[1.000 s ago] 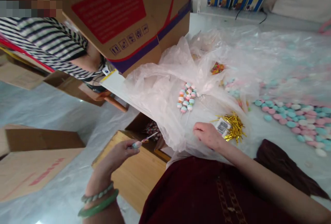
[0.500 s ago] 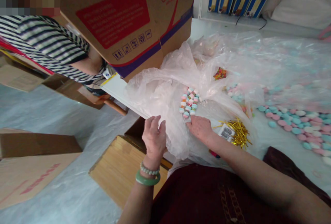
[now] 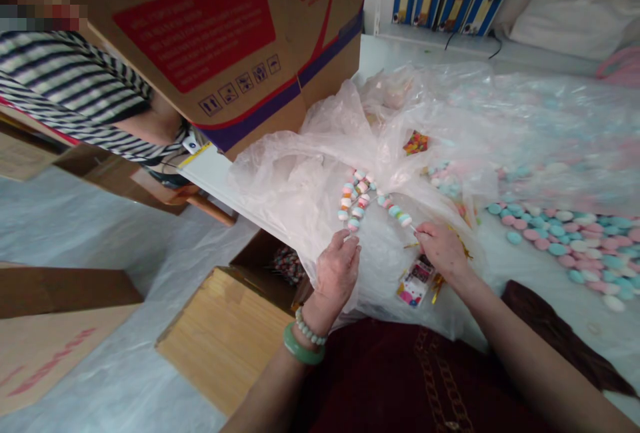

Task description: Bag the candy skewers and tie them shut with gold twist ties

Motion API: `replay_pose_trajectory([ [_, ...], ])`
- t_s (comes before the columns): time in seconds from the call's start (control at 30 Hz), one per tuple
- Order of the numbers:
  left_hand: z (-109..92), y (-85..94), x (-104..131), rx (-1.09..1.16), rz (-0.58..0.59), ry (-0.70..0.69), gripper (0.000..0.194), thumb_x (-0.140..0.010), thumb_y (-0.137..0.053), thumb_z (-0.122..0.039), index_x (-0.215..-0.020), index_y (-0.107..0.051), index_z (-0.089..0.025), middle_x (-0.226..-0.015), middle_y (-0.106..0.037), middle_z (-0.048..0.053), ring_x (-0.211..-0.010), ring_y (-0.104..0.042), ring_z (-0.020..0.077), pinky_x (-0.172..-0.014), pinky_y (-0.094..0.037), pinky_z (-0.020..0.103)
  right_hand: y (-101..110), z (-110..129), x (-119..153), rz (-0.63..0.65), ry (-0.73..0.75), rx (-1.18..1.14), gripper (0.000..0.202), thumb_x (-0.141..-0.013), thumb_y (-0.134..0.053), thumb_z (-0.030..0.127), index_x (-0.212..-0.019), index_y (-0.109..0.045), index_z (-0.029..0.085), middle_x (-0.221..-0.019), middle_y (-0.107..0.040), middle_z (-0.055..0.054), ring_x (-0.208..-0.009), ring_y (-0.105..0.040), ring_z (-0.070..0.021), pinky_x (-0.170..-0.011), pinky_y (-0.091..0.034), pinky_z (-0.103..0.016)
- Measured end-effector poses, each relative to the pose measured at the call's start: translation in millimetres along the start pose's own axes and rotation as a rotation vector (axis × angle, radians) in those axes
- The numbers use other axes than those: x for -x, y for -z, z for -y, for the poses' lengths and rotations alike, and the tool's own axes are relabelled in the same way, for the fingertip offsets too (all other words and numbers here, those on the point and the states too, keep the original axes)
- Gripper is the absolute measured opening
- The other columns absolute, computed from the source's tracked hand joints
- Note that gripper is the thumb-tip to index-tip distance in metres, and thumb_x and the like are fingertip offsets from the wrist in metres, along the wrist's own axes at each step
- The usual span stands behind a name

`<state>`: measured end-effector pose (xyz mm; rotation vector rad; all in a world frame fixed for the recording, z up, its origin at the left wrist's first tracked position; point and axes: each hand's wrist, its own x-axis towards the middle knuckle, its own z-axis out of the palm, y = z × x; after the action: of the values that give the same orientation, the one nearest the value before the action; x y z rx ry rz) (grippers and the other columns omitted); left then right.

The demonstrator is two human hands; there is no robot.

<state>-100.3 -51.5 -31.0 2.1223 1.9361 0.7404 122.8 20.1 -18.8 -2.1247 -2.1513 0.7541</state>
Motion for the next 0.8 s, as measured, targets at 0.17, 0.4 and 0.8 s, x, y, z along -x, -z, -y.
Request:
replay_pose_trajectory([
  [0.17, -10.6, -3.6, -0.3, -0.003, 0.061, -0.029, 0.02, -0.092, -0.045, -0.021, -0.1, -0.063, -0.02, -0.12, -0.06, 0.011, -0.1, -0.063, 0.0194, -0.08, -0.052, 0.028, 0.4, 2.6, 12.4, 0.001, 0.018, 0.148, 0.032, -0.089, -0.039, 0.024, -0.086, -0.07, 0.019, -0.084, -0.071, -0.009, -0.078, -0.062, -0.0208, -0.061, -0.032, -0.029],
  [0.4, -2.7, 2.3, -17.3, -0.093, 0.126, 0.308, 0.021, -0.089, -0.048, -0.02, -0.099, -0.065, -0.019, -0.098, -0.063, 0.007, -0.085, -0.063, 0.0182, -0.071, -0.046, 0.027, -4.4, 34.1, 23.5, -0.115, 0.107, 0.124, 0.029, -0.096, -0.036, 0.031, -0.098, -0.063, 0.021, -0.081, -0.07, -0.006, -0.077, -0.063, -0.0198, -0.06, -0.031, -0.027],
  [0.8, 12.9, -14.9, -12.2, -0.174, 0.206, 0.429, 0.015, -0.089, -0.048, -0.022, -0.09, -0.062, -0.02, -0.095, -0.062, 0.005, -0.075, -0.058, 0.0164, -0.061, -0.034, 0.028, -22.7, 73.4, 29.6, -0.028, 0.227, 0.262, 0.026, -0.098, -0.032, 0.03, -0.105, -0.056, 0.02, -0.082, -0.071, -0.008, -0.077, -0.068, -0.0221, -0.058, -0.038, -0.027],
])
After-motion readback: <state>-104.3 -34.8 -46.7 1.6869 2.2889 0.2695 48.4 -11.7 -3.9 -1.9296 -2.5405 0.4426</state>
